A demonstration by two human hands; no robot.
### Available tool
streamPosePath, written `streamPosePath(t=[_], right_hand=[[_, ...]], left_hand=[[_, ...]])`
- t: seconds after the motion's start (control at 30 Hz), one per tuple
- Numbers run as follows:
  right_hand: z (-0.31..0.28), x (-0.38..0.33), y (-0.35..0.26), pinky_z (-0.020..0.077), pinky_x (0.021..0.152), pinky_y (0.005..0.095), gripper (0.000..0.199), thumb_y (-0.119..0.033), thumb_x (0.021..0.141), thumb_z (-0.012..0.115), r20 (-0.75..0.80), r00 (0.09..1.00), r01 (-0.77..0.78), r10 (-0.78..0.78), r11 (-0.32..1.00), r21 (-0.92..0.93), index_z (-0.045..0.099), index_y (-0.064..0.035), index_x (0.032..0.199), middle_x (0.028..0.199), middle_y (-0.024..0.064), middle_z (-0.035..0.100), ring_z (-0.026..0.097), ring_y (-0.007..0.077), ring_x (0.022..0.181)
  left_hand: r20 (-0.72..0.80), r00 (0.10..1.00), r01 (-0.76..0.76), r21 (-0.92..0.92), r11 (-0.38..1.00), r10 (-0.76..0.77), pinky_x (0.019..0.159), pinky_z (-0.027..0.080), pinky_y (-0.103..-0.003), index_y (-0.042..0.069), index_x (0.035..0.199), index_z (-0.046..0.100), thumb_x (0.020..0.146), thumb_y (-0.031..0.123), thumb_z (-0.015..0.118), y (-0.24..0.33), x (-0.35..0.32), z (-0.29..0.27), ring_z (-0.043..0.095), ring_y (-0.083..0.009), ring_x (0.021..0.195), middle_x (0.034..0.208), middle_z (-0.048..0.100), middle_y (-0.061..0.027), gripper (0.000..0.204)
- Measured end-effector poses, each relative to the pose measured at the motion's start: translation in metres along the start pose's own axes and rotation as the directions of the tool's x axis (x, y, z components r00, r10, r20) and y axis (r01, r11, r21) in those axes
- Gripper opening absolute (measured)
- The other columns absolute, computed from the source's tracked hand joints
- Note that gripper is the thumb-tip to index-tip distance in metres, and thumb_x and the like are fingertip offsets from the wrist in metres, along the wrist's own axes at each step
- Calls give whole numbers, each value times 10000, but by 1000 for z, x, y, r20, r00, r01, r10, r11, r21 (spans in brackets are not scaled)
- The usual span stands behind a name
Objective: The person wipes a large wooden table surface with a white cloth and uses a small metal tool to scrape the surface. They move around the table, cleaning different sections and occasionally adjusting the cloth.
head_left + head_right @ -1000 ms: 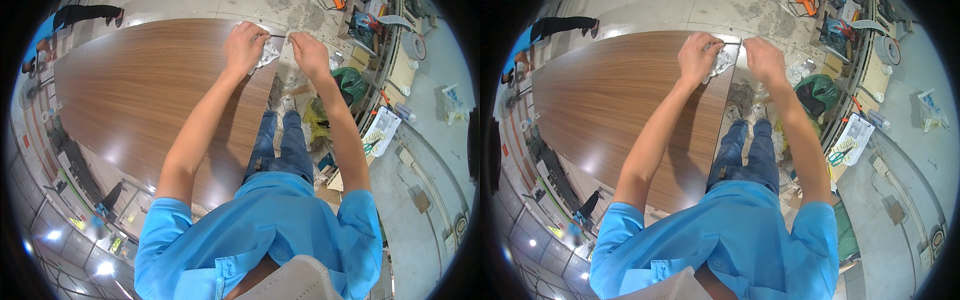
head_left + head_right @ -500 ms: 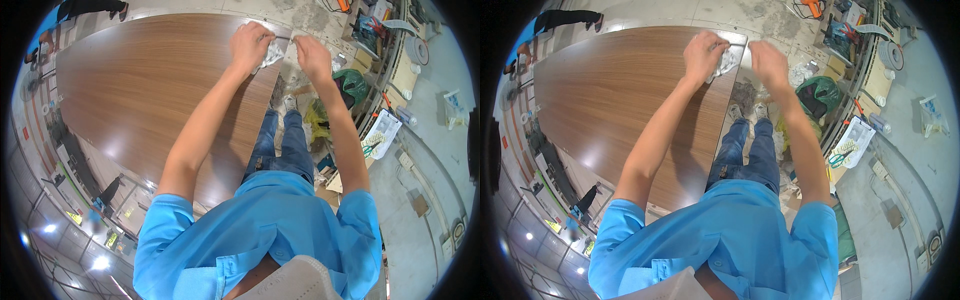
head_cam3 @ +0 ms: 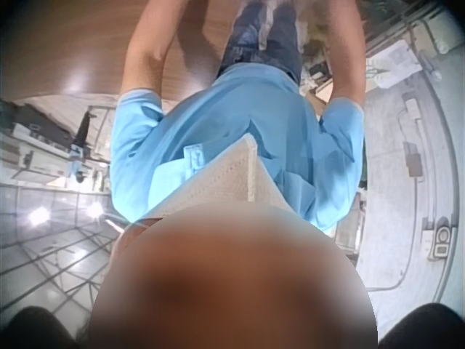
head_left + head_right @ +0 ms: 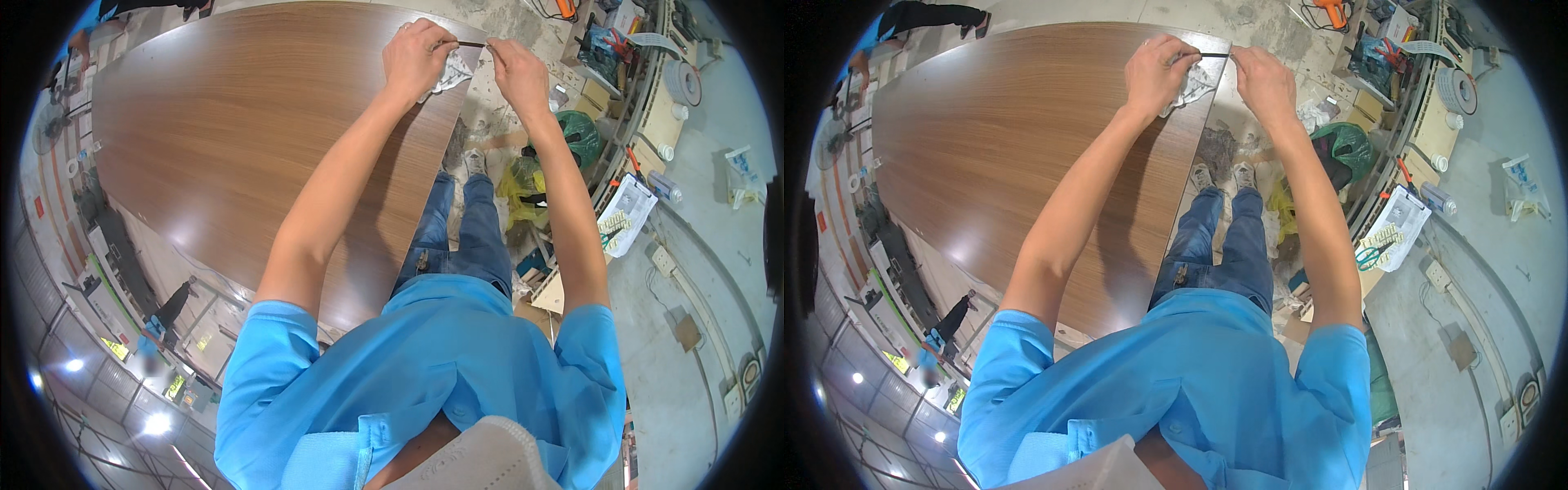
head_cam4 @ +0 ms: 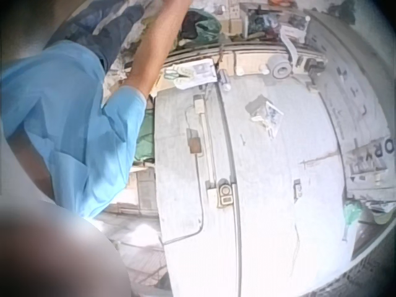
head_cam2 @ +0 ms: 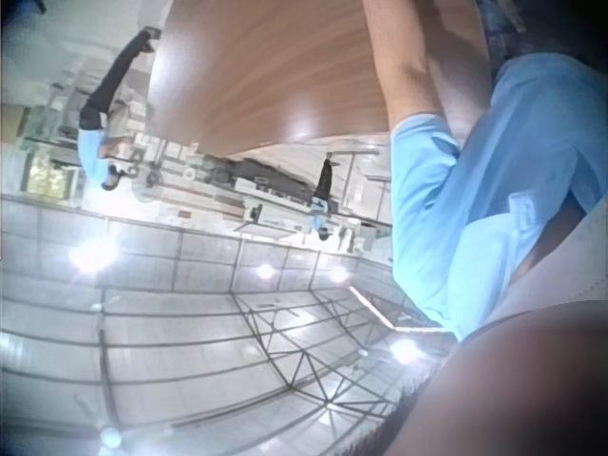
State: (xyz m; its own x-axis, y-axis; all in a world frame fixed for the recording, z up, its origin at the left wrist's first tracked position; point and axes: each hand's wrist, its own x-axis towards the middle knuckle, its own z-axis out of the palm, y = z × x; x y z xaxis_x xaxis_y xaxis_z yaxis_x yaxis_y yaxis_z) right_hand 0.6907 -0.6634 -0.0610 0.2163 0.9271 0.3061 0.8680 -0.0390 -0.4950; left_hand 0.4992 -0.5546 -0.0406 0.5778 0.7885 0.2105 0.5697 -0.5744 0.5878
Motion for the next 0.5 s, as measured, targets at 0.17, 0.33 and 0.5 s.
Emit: streamPosePath(t=[0.17,0.33,0.5], right_hand=[[1,-54,-29,582,740,427,209,-68,930,667,30,997,62,-64,996,62,739,-83,1125,986,122,717,711,334,883],[-3,-142,-90,604,760,420,326,-24,875,657,100,987,111,-123,987,115,722,-92,1187,997,102,734,722,302,867],[-10,-100,-64,599,727,427,243,-61,902,667,364,931,8,26,996,-93,732,-97,1133,954,105,724,721,324,839]], left_hand=[[63,996,-60,-2,998,60,787,534,-424,146,904,807,901,249,784,-5,-50,-16,673,-281,942,960,723,-35,105],[174,984,-29,-36,999,35,756,539,-401,153,894,790,905,257,776,5,-150,-60,667,-269,916,953,717,-27,106],[154,985,-91,36,995,85,757,542,-404,142,917,791,931,268,755,1,-117,-46,675,-280,913,958,719,-39,132]])
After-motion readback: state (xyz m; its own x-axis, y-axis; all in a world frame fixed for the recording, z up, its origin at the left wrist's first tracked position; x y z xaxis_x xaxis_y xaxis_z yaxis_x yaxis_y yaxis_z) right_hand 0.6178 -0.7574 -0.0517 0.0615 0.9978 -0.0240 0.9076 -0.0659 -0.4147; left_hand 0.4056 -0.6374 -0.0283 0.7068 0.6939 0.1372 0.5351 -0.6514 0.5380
